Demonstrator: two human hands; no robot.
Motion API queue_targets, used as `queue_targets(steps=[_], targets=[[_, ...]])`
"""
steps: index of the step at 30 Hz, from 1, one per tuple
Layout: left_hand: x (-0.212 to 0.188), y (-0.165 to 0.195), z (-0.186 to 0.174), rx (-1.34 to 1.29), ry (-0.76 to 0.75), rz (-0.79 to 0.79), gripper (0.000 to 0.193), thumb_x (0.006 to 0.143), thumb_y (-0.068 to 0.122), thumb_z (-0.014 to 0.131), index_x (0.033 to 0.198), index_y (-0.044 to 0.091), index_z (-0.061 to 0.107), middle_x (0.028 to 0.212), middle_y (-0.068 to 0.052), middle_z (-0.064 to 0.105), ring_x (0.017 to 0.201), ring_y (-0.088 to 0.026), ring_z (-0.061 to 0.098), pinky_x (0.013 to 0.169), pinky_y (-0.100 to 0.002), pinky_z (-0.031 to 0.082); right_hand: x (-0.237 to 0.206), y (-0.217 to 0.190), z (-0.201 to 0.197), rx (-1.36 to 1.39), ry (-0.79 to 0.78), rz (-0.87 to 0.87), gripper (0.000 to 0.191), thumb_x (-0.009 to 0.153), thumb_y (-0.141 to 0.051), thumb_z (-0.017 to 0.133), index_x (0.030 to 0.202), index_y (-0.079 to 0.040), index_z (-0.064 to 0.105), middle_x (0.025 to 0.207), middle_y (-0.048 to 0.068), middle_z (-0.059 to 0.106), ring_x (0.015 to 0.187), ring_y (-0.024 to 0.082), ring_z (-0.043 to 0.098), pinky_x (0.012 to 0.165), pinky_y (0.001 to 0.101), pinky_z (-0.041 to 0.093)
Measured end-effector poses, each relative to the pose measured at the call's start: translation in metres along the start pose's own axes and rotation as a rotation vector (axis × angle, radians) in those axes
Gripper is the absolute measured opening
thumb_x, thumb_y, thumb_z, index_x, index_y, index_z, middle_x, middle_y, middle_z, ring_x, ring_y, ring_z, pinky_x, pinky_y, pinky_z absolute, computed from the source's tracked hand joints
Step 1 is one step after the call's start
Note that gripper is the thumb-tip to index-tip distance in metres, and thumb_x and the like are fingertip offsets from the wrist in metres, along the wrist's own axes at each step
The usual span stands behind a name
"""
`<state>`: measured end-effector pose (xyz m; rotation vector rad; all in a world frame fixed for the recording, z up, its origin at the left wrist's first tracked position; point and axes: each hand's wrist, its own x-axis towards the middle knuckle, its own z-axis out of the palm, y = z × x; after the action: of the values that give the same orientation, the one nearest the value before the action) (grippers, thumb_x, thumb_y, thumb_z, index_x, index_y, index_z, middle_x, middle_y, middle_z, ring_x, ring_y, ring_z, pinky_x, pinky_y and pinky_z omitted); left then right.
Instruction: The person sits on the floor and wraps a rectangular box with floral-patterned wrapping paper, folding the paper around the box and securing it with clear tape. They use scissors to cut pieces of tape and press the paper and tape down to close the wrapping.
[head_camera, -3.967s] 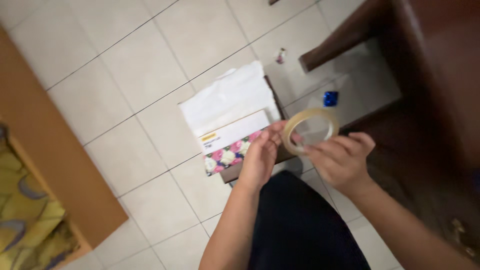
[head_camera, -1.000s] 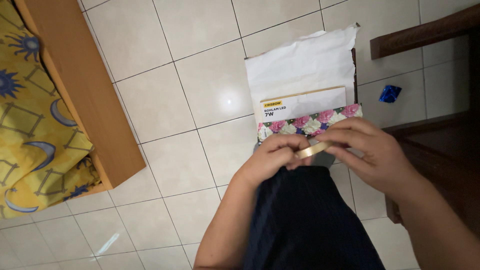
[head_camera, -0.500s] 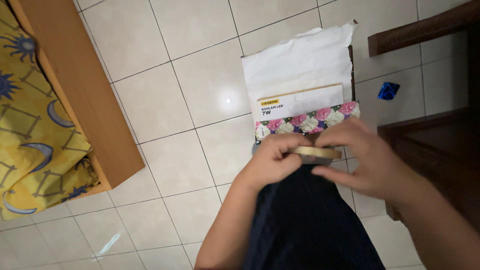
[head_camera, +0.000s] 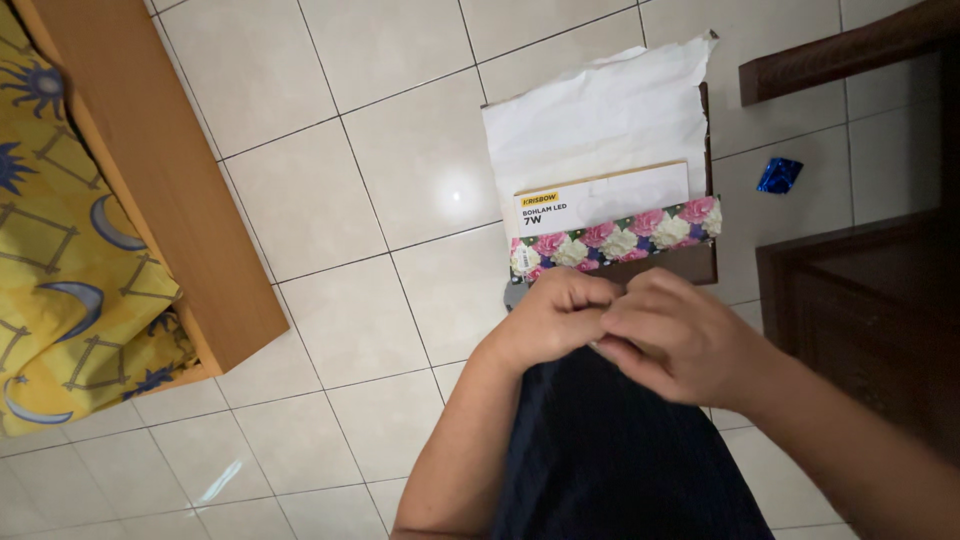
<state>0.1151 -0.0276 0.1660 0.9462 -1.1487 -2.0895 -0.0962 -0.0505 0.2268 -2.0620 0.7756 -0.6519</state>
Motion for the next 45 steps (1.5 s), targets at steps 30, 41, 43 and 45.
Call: queue_targets(steps=[30,41,43,45], targets=[[0.004,0.001,0.001,0.115,0.152,0.011,0.010,0.089,0.002,0.061,0.088,0.000,0.070,0.070,0.001,0.063,0.067,-0.005,0.056,0.062,-0.027,0.048,-0.014,0.020,0.018,0.058,0.224,0.025,0.054,0.080,-0.009,0.088,0.124,-0.006,0.058,0.098,0.011,0.067,0.087,0.028,0.065,0.075,0.0392,0.053],[0.000,-0.009,0.005,0.002,0.270,0.051,0.013,0.085,0.000,0.058,0.091,-0.002,0.069,0.078,-0.002,0.063,0.074,-0.008,0.057,0.066,-0.026,0.048,-0.017,0.021,0.014,-0.018,0.063,0.207,0.042,0.075,-0.015,0.094,0.111,-0.015,0.072,0.083,0.002,0.068,0.083,0.021,0.065,0.079,0.0380,0.051],[-0.003,-0.007,0.004,-0.097,0.390,0.117,0.019,0.083,0.001,0.058,0.099,-0.003,0.069,0.092,-0.004,0.066,0.084,-0.010,0.061,0.075,-0.026,0.052,-0.017,0.022,0.009,0.142,0.382,0.158,0.052,0.082,-0.021,0.088,0.123,-0.010,0.059,0.112,0.008,0.057,0.106,0.020,0.059,0.098,0.0368,0.050],[-0.011,-0.001,0.001,-0.093,0.385,0.220,0.025,0.084,0.004,0.057,0.107,-0.002,0.065,0.101,-0.006,0.065,0.095,-0.013,0.060,0.085,-0.028,0.050,-0.014,0.023,0.000,0.208,0.560,0.182,0.055,0.088,-0.023,0.083,0.132,-0.009,0.052,0.129,0.009,0.051,0.120,0.018,0.056,0.109,0.0343,0.049]])
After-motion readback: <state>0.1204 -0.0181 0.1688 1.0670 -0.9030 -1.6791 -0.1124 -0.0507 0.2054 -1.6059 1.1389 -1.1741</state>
